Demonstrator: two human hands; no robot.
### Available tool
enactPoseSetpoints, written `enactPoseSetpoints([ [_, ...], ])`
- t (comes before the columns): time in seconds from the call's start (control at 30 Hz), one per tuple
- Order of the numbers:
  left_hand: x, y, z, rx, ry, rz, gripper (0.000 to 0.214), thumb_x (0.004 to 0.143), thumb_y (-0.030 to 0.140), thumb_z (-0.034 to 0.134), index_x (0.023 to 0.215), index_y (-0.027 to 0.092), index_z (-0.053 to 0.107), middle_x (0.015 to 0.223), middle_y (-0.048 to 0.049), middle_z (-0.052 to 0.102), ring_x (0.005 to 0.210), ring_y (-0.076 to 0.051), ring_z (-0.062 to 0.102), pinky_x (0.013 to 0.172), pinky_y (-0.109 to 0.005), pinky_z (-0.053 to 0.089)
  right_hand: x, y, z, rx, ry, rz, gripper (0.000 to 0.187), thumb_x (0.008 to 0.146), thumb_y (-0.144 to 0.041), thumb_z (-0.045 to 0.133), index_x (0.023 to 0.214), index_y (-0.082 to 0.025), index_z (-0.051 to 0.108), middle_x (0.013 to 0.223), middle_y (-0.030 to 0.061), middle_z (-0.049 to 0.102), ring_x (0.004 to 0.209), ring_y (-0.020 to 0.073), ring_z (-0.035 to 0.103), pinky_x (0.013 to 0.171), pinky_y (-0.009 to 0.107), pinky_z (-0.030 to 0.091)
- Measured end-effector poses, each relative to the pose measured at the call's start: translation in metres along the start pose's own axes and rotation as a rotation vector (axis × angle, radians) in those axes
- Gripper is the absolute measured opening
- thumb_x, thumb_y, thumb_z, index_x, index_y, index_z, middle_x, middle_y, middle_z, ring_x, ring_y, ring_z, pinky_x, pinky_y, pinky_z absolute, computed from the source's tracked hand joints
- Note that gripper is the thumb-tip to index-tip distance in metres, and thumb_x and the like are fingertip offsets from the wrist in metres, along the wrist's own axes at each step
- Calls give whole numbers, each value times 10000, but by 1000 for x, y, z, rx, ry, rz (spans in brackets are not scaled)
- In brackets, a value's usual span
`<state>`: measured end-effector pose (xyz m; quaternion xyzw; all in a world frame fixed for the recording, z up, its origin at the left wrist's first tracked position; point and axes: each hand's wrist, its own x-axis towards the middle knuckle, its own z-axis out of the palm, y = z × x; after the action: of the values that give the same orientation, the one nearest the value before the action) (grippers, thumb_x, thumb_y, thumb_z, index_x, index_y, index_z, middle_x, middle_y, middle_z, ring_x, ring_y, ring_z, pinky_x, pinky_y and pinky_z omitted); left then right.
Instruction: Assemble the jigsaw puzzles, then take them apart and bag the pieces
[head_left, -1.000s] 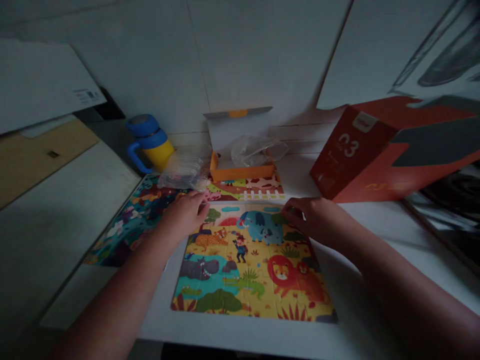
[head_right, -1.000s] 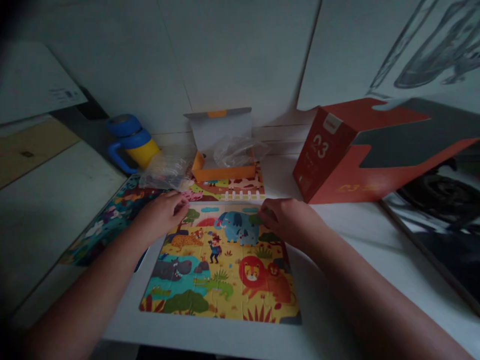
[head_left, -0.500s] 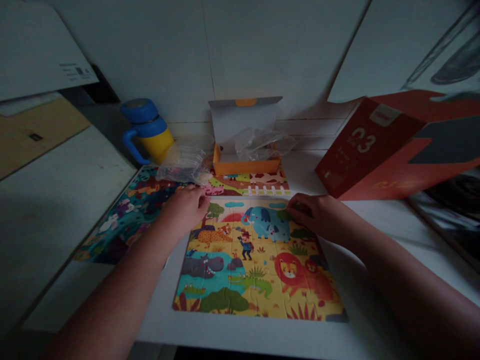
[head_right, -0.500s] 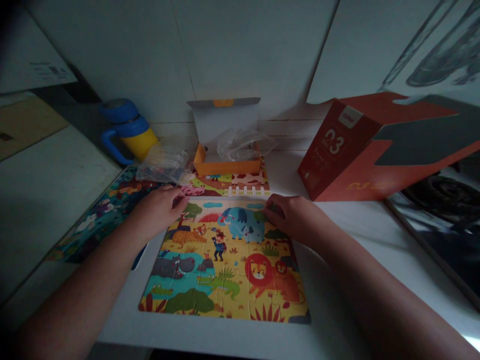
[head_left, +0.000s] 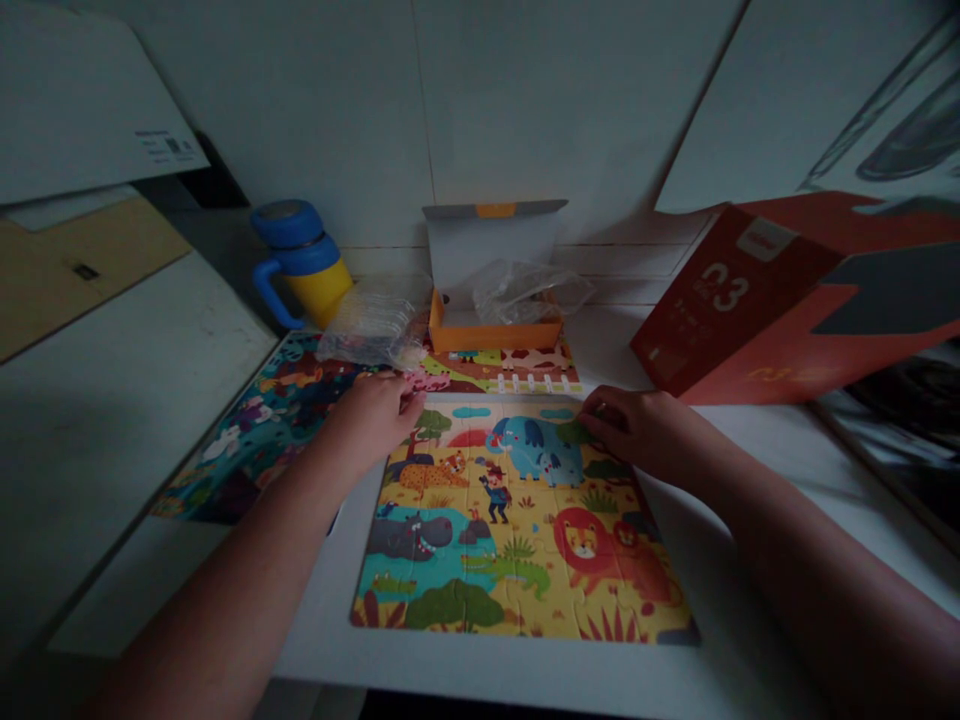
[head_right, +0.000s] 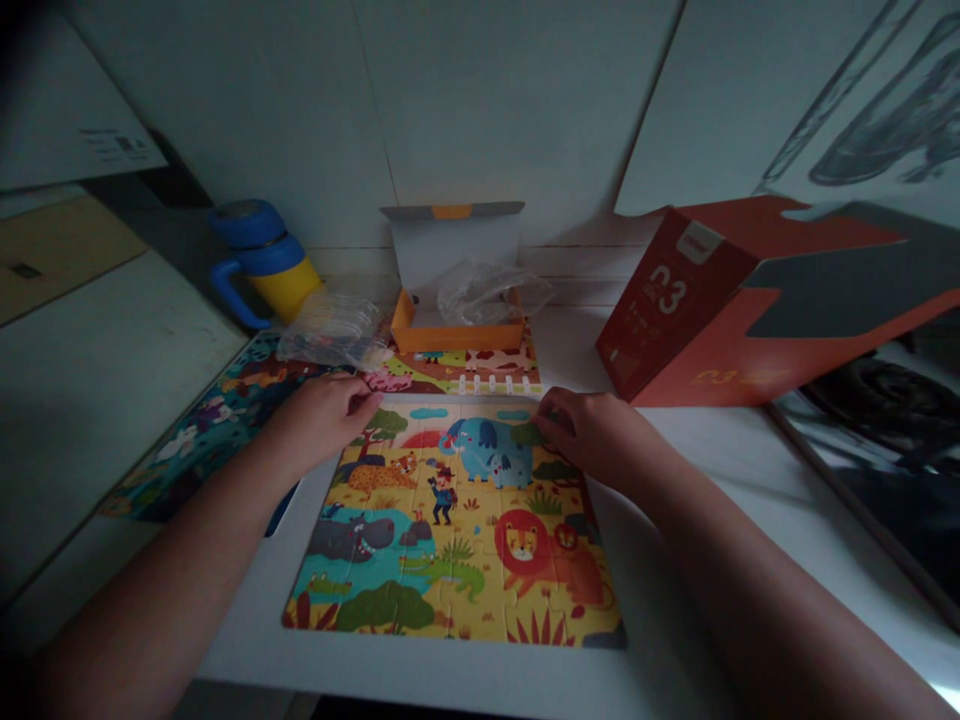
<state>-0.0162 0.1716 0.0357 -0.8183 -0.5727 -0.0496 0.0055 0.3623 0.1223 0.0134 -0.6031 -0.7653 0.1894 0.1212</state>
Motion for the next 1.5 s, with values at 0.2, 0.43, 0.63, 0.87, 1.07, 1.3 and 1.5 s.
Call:
enactPoseSetpoints([
  [0.2, -1, 0, -1, -30, 10, 16, 348, 1056, 323, 535, 758, 191, 658, 815, -80, 701, 787, -235, 652, 749, -363, 447, 0, -1, 1, -24, 11, 6, 306, 1033, -513, 531, 1027, -263, 708, 745, 14, 762, 599, 172, 666, 551, 289, 421],
  [0.43, 0, -2, 1, -45, 13, 16, 329, 1046, 321, 544, 775, 183, 669, 800, -73, 680, 731, -221, 617, 690, -351, 400, 1, -2, -3, -125, 57, 84, 377, 1033, -552, 508, 1062, -251, 735, 835, 61, 802, 666, 206, 707, 591, 306, 442],
  [0.63, 0, -3, 3, -65, 42, 24, 331, 1035, 316, 557, 744, 191, 655, 786, -67, 685, 707, -211, 620, 670, -335, 401, 2, 0, -4, -148, 56, 101, 342, 1030, -529, 511, 1064, -263, 723, 821, 42, 792, 665, 207, 702, 599, 314, 430],
  [0.87, -4, 0, 6, -205, 203, 5, 213, 1000, 283, 620, 1176, 211, 716, 987, -69, 789, 820, -235, 725, 722, -317, 500, 2, 0, -3, -126, 64, 101, 316, 1024, -515, 528, 1044, -259, 712, 826, 40, 794, 676, 206, 704, 600, 307, 429],
  [1.07, -4, -2, 6, -189, 231, -90, 541, 1036, 341, 604, 1566, 257, 536, 1054, -72, 813, 870, -267, 772, 749, -336, 549, 2, 0, -2, -116, 66, 81, 300, 1025, -512, 523, 1042, -261, 686, 807, 33, 785, 666, 201, 699, 593, 298, 420],
  [1.3, 1, -18, 14, -75, 346, -179, 528, 1011, 406, 616, 1464, 132, 627, 1423, -199, 682, 1211, -358, 714, 1015, -458, 586, 1, -3, 0, -135, 62, 81, 316, 1020, -539, 519, 1038, -272, 685, 774, 24, 766, 634, 198, 676, 582, 298, 402],
  [1.5, -5, -17, -11, -152, 760, -89, 366, 1001, 401, 640, 1292, 191, 712, 1258, -150, 719, 1124, -313, 711, 965, -423, 586, 1, -4, 0, -117, 47, 88, 308, 1022, -527, 518, 1051, -267, 681, 778, 25, 771, 644, 201, 688, 587, 299, 416],
])
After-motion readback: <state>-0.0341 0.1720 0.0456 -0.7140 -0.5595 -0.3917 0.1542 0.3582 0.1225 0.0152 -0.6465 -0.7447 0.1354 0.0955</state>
